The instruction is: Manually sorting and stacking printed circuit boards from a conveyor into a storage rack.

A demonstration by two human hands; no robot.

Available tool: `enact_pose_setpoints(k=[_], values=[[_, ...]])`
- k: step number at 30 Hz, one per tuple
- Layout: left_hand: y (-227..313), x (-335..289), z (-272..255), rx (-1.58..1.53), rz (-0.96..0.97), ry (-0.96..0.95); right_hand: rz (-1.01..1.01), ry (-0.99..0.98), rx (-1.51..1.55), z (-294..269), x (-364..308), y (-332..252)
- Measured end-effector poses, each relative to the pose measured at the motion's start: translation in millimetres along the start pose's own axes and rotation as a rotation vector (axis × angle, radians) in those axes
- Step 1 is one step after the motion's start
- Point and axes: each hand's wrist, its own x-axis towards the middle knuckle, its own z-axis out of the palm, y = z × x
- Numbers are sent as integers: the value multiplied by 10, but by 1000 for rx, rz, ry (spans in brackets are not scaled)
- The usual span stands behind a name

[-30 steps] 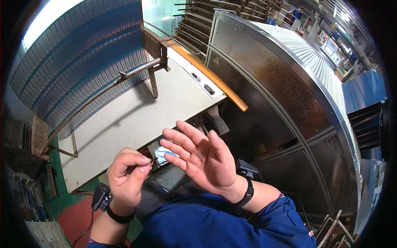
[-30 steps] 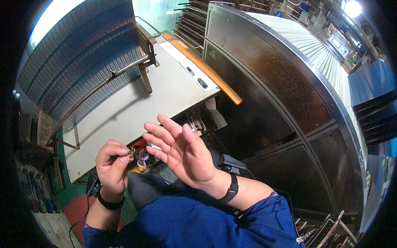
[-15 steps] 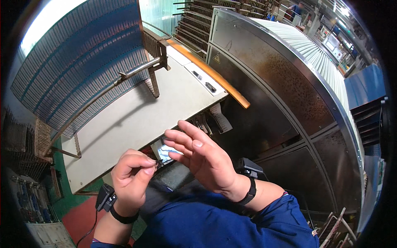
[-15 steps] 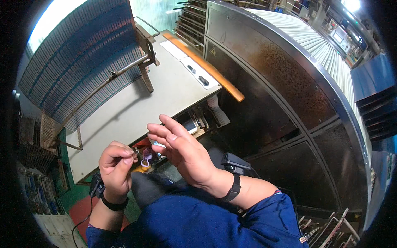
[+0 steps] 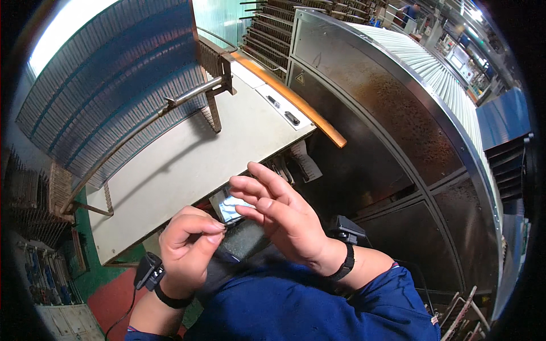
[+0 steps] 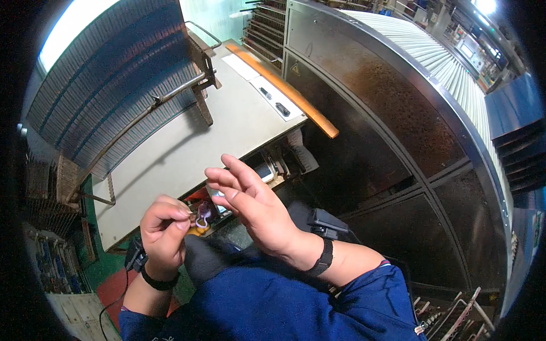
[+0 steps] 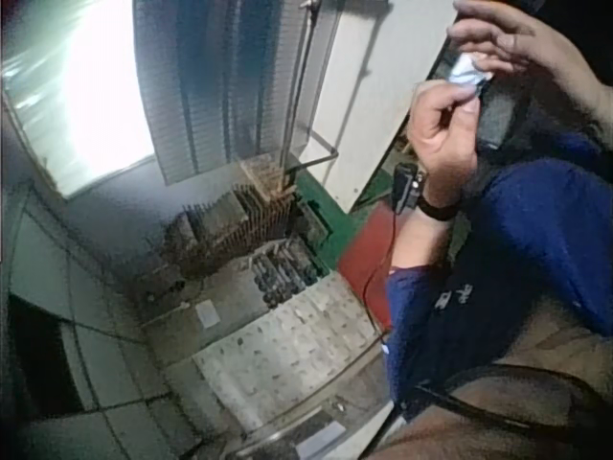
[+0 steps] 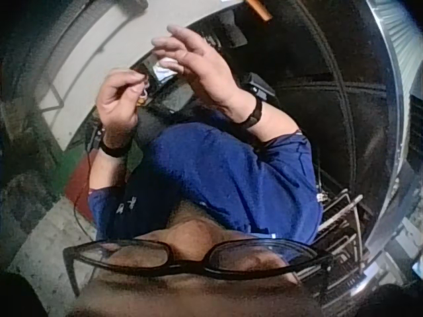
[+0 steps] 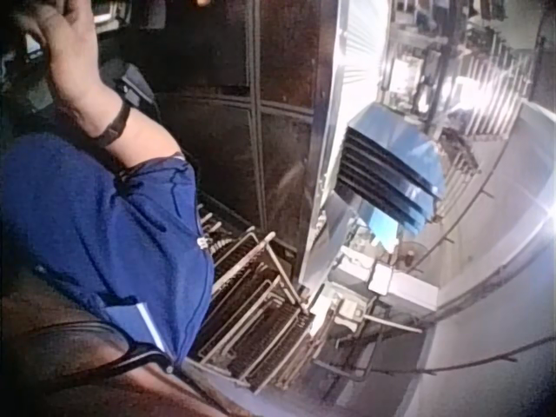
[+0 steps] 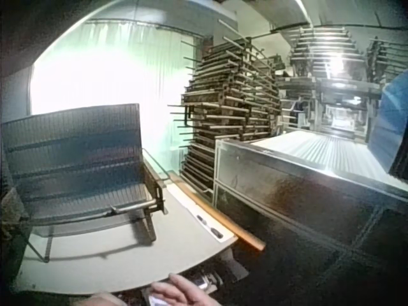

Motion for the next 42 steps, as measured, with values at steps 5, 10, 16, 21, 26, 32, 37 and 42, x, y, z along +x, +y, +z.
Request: enact_pose_setpoints(k=[5, 10, 16, 21, 26, 32, 37, 42], values=[[66, 15, 68, 64, 45, -89, -83, -52, -79, 0, 5, 6], [41, 24, 74, 73, 47, -72, -92, -67, -94, -9, 8, 11], [53, 23, 57, 111, 28, -55, -78, -64, -101, -4, 23, 5], [13, 29, 42, 93, -24, -46, -54, -33, -88, -25, 14, 17], [-89, -1, 23, 47, -92, -35, -15, -17, -288, -127, -55, 9], [-233, -110, 78, -120, -228, 2, -9, -24, -419, -112, -130, 52], [-373, -161, 7, 117, -241, -185, 23, -27, -634, -247, -161, 201], [-640, -304, 16, 244, -378, -268, 172, 57, -634, -632, -224, 471]])
